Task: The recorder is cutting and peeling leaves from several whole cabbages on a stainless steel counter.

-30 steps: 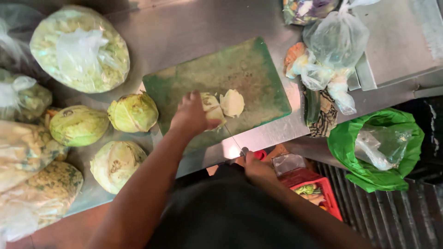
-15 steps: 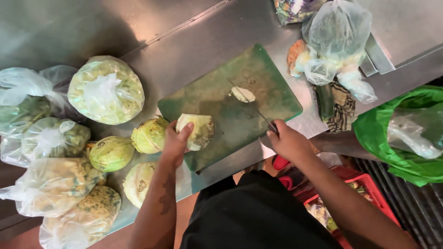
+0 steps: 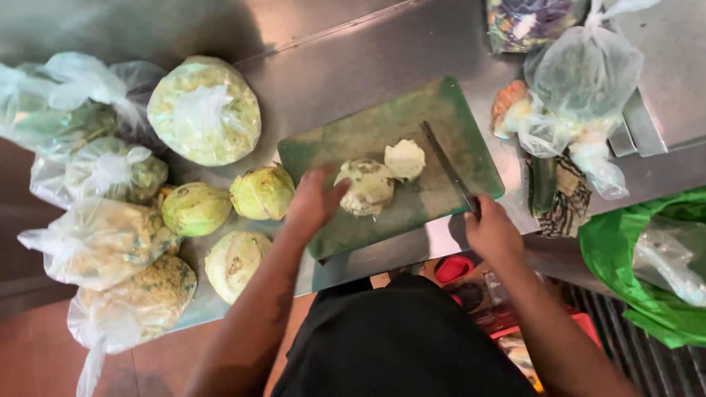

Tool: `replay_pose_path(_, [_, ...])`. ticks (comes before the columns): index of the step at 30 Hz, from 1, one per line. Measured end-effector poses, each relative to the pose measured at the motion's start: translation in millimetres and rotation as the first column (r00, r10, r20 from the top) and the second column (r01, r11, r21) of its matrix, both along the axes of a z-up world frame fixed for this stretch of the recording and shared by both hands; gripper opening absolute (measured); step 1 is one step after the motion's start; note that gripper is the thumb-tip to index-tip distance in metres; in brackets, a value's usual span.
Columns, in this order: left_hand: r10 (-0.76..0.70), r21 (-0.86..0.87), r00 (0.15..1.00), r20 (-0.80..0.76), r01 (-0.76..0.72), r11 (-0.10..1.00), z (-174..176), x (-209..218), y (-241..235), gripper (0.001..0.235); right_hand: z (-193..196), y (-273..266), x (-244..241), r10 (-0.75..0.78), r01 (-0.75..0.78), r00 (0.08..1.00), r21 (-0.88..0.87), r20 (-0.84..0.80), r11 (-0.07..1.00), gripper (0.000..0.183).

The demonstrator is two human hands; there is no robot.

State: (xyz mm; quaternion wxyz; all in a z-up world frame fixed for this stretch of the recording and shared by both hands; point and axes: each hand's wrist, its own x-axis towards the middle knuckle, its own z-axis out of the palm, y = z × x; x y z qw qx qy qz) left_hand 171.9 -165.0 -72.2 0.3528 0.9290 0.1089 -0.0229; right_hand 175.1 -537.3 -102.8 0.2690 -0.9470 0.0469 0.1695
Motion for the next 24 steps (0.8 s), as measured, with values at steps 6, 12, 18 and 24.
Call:
replay_pose_path(6, [0.127, -0.231, 0.976, -0.179, -0.167, 0.959, 6.0, -38.4, 18.3, 0.058, 7.9, 5.2, 14.2, 0.109, -0.071, 0.977, -0.201, 0.186, 0.977, 0.051])
replay_pose_path(12, [-0.043, -0.12, 0.999, 0.02, 0.046, 0.992, 16.4, -17.0, -12.5, 0.08, 62.8, 64.9, 35.4, 0.423, -0.424, 0.77, -0.112, 0.478, 0.899, 0.048])
replay_pose_path(18, [-0.167, -0.232, 0.984, 0.063, 0.177, 0.956, -23.8, 10.8, -5.3, 0.091, 115.5, 152.7, 65.9, 0.63, -0.682, 0.706, 0.074, 0.324, 0.727, 0.052])
replay_pose_path(24, [-0.216, -0.281, 0.963, 0.159, 0.254, 0.925, -27.8, 14.6, 7.9, 0.073, 121.4, 177.5, 71.6, 0.709, -0.707, 0.702, -0.05, 0.07, 0.705, 0.062])
